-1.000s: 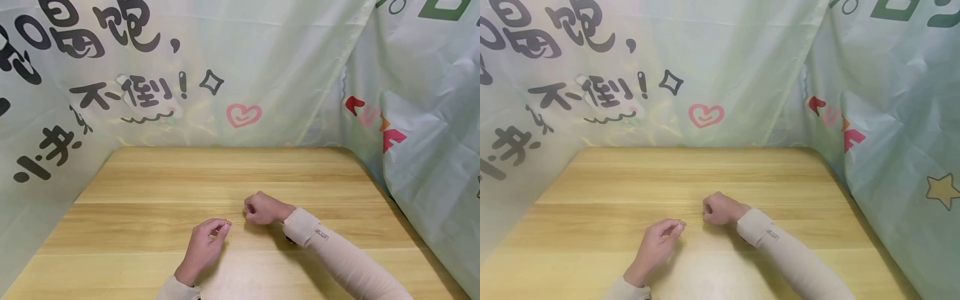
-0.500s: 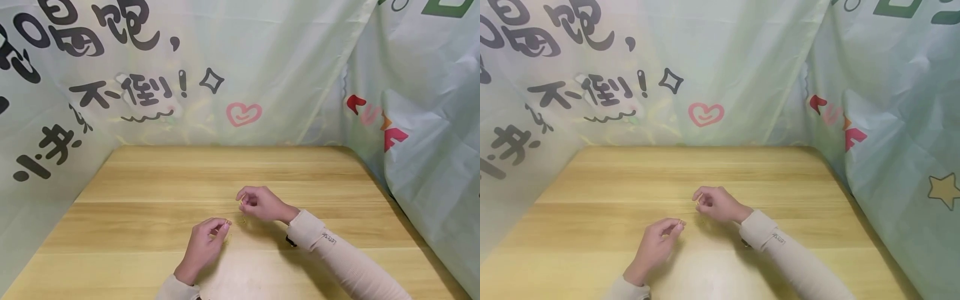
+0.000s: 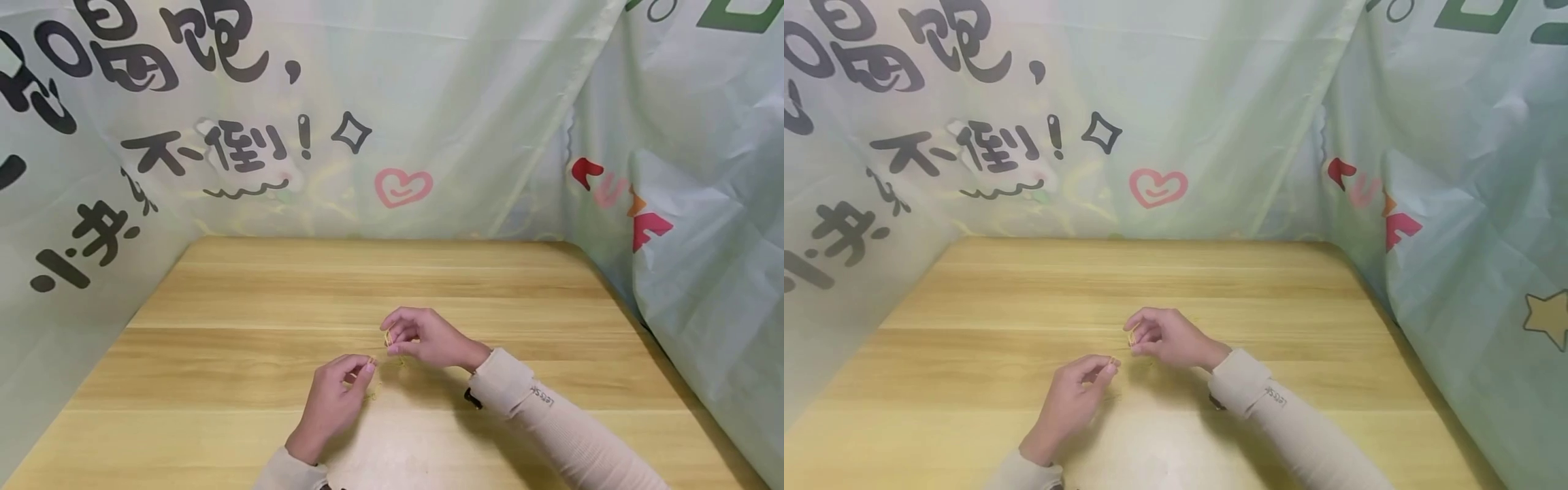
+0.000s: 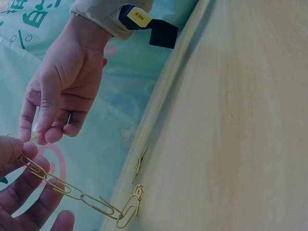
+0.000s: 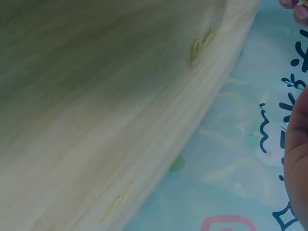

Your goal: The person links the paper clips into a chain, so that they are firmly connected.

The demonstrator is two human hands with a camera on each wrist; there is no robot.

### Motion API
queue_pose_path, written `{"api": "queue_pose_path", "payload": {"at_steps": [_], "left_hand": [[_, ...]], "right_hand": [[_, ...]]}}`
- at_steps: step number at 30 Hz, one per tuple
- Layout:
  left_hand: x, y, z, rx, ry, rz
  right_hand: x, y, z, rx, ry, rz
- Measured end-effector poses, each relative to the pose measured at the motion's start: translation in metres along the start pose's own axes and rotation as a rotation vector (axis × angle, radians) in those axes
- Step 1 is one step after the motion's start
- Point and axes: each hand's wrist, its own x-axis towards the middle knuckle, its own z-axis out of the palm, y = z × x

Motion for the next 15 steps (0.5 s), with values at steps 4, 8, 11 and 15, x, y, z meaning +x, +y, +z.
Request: {"api": "queue_pose_path", "payload": {"at_steps": [4, 8, 11, 15], "left_hand": [[-0.0005, 0.0, -0.0001, 0.01, 0.015, -0.008], [-0.0009, -0.0001, -0.0003, 0.004, 0.016, -0.003], [0.0001, -0.0013, -0.0002, 0.007, 0.019, 0.009], [0.0011, -0.0022, -0.0004, 0.011, 0.023, 0.02]], "right_hand": [[-0.0004, -0.0028, 0.0029, 0.013, -0.008, -0.023], [-0.0013, -0.0068, 0.004, 0.015, -0.001, -0.022], [-0.001, -0.0089, 0.0032, -0.001, 0.022, -0.035], [-0.0001, -0.0105, 0.0018, -0.053, 0.053, -0.063]]}}
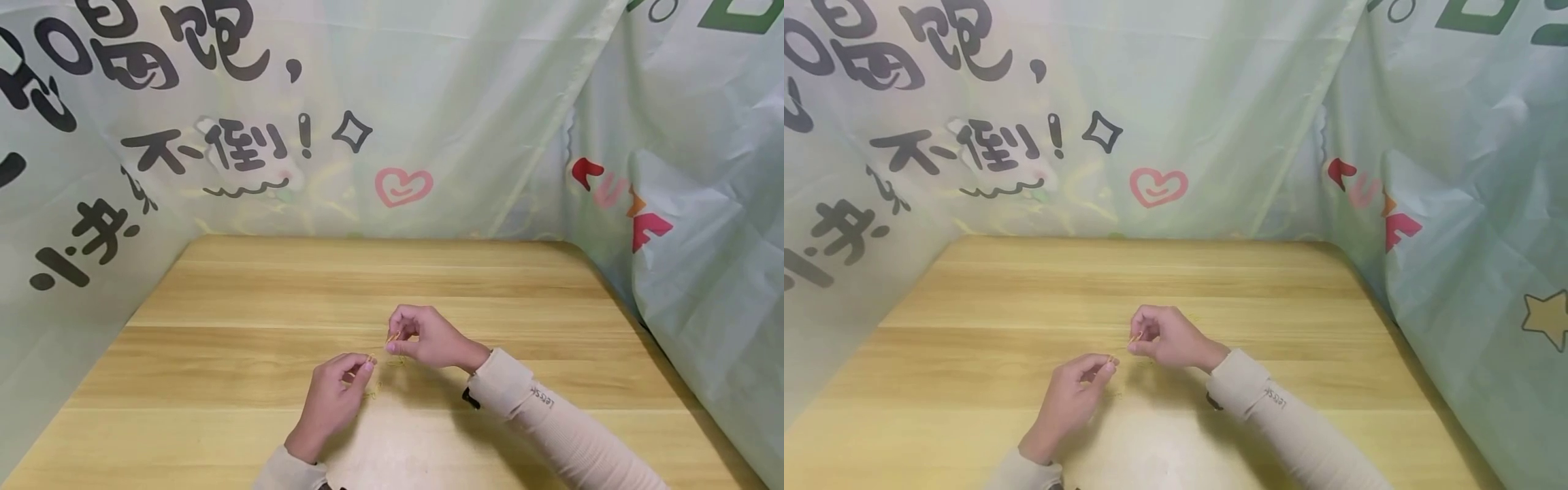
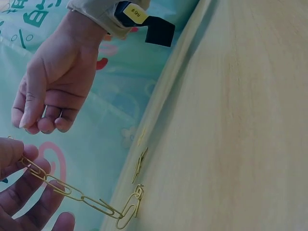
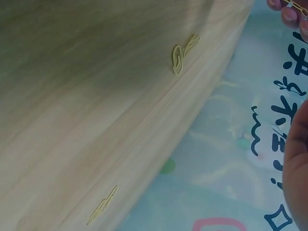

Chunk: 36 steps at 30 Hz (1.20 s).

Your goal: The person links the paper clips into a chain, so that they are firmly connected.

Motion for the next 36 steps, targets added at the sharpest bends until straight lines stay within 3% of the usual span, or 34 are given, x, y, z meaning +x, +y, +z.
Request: {"api": "queue_pose_path", "payload": {"at_steps": [20, 30, 36], "left_hand": [[0.0001, 0.0006, -0.0002, -0.008, -0.008, 0.005], [-0.0006, 0.0011, -0.0001, -0.012, -0.014, 0.002], [-0.0004, 0.0016, 0.0, -0.015, -0.022, -0.004]], "right_hand": [[0.0016, 0.0017, -0.0003, -0.047, 0.111, 0.033], [0.0011, 0.0002, 0.0007, -0.039, 0.096, 0.096], [0.0019, -0.0013, 0.0003, -0.156, 0.059, 0.029]]}}
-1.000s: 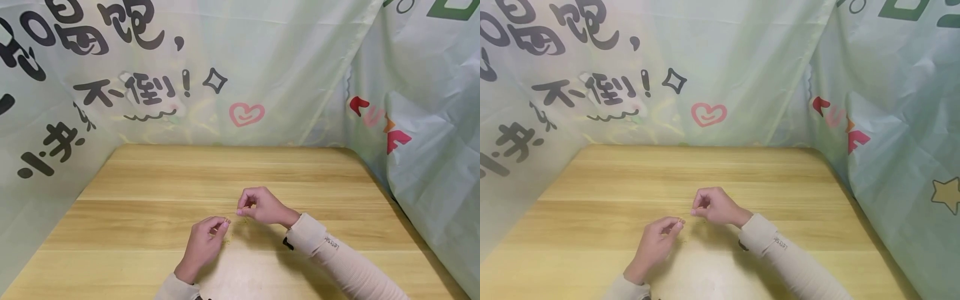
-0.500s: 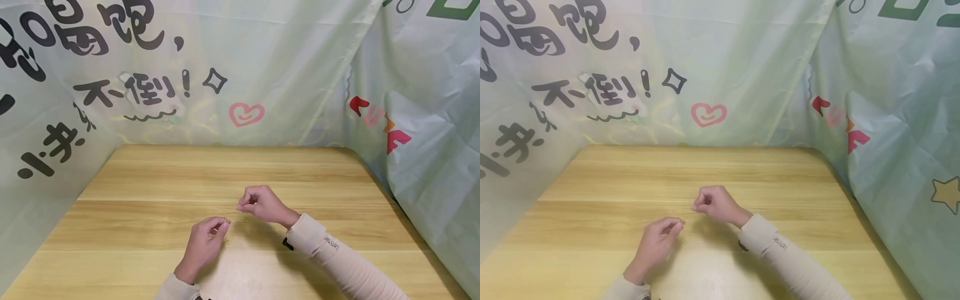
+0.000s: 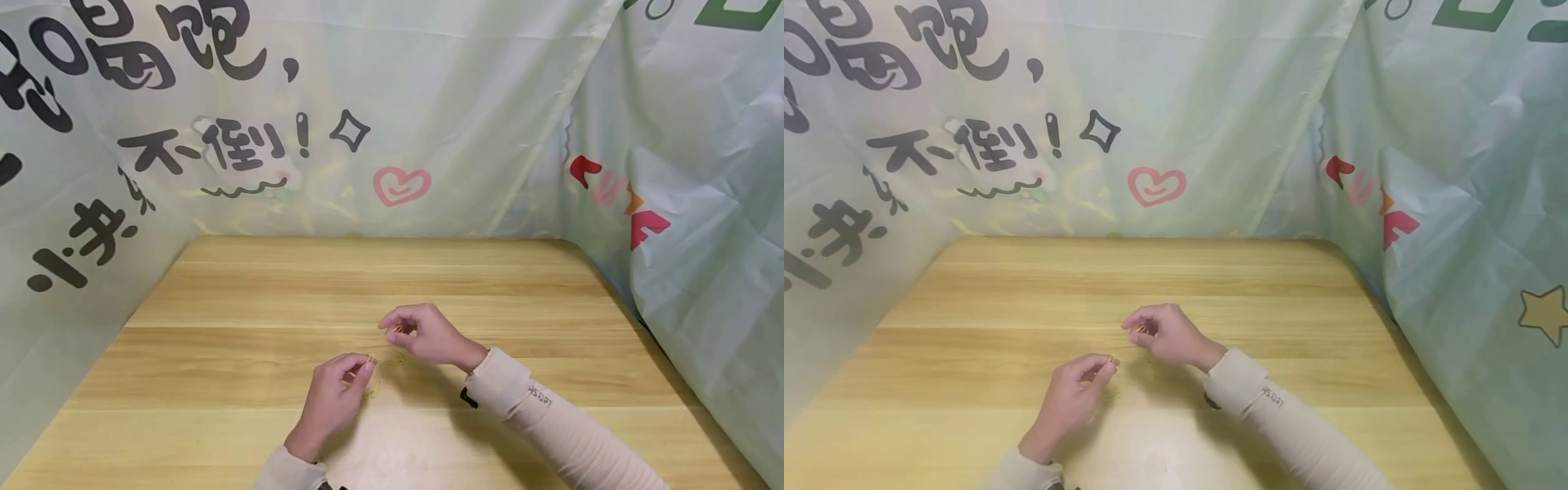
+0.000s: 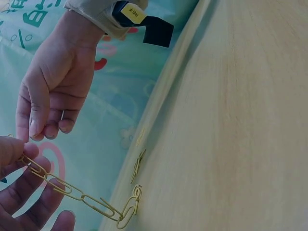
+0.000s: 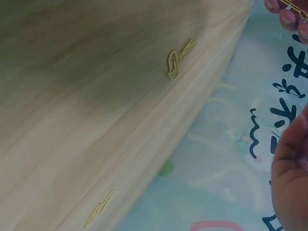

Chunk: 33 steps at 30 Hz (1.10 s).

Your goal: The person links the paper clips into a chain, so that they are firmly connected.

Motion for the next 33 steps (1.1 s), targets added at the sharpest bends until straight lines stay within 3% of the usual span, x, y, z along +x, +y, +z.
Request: {"api": "queue_pose_path", "payload": {"at_steps": [15, 21, 28, 33], "left_hand": [[0.0011, -0.0002, 0.0, 0.007, -0.001, -0.013], [0.0005, -0.0001, 0.0001, 0.007, 0.0, -0.012], [0.0002, -0.0006, 0.0004, 0.004, 0.002, -0.009], [0.0004, -0.0002, 0.0004, 0.0, 0.0, -0.013]], "right_hand": [[0.0021, 0.0036, 0.0033, -0.035, 0.047, 0.036], [0.0019, 0.0042, 0.0039, 0.009, 0.082, 0.031], [0.0024, 0.0041, 0.0041, 0.023, 0.059, -0.016], [0.0022, 0.0032, 0.0044, 0.015, 0.102, -0.009]]}}
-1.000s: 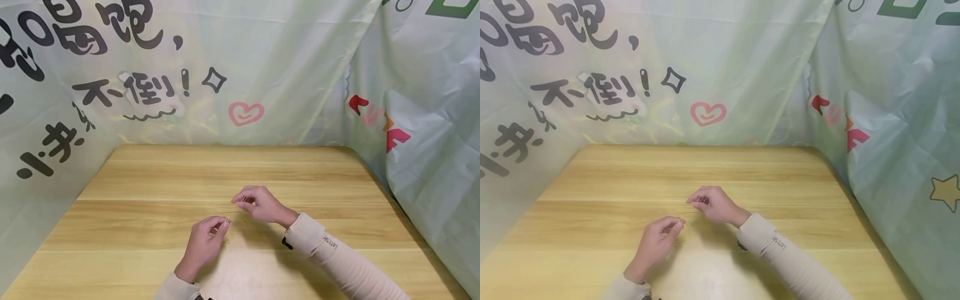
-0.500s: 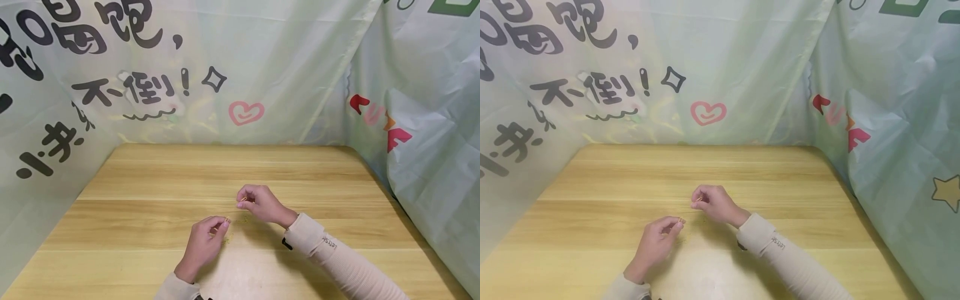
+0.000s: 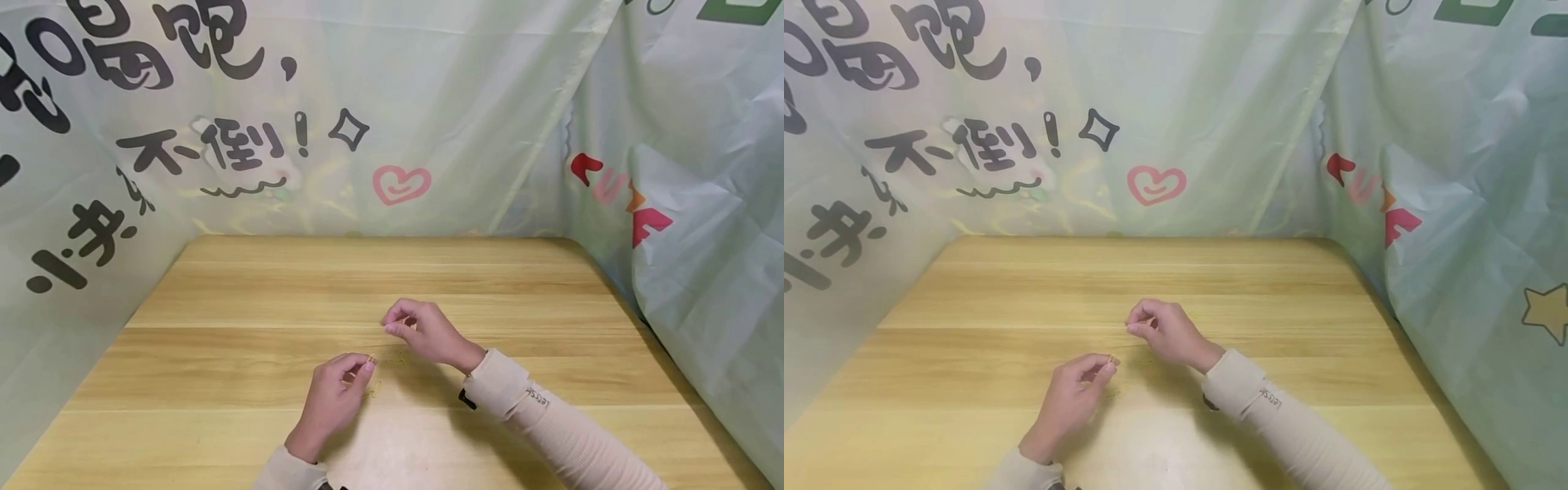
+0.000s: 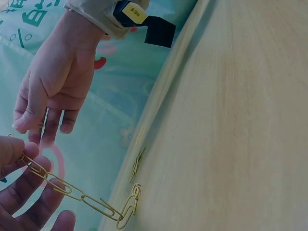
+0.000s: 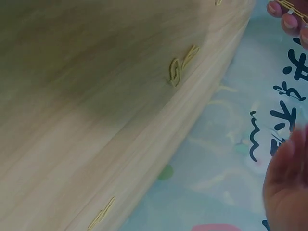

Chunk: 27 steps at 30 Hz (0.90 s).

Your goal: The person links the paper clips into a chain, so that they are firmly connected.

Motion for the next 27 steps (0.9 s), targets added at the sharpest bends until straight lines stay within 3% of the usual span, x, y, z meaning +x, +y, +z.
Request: {"api": "queue_pose_path", "payload": {"at_steps": [3, 9, 15, 22, 27], "left_hand": [[0.0, 0.0, 0.0, -0.001, -0.003, -0.002], [-0.001, -0.001, 0.0, 0.0, -0.005, -0.004], [-0.001, -0.001, 0.001, 0.008, -0.004, 0.001], [0.0, 0.0, 0.001, 0.005, 0.002, 0.009], [0.0, 0.0, 0.0, 0.005, 0.003, 0.003]], "right_hand": [[-0.001, -0.002, 0.0, -0.008, 0.032, 0.022], [-0.002, -0.006, 0.003, 0.152, 0.048, 0.101], [-0.002, -0.008, 0.005, 0.073, 0.088, 0.108], [-0.002, -0.009, 0.005, 0.192, 0.029, 0.153], [-0.002, -0.012, 0.006, 0.218, -0.01, 0.192]]}}
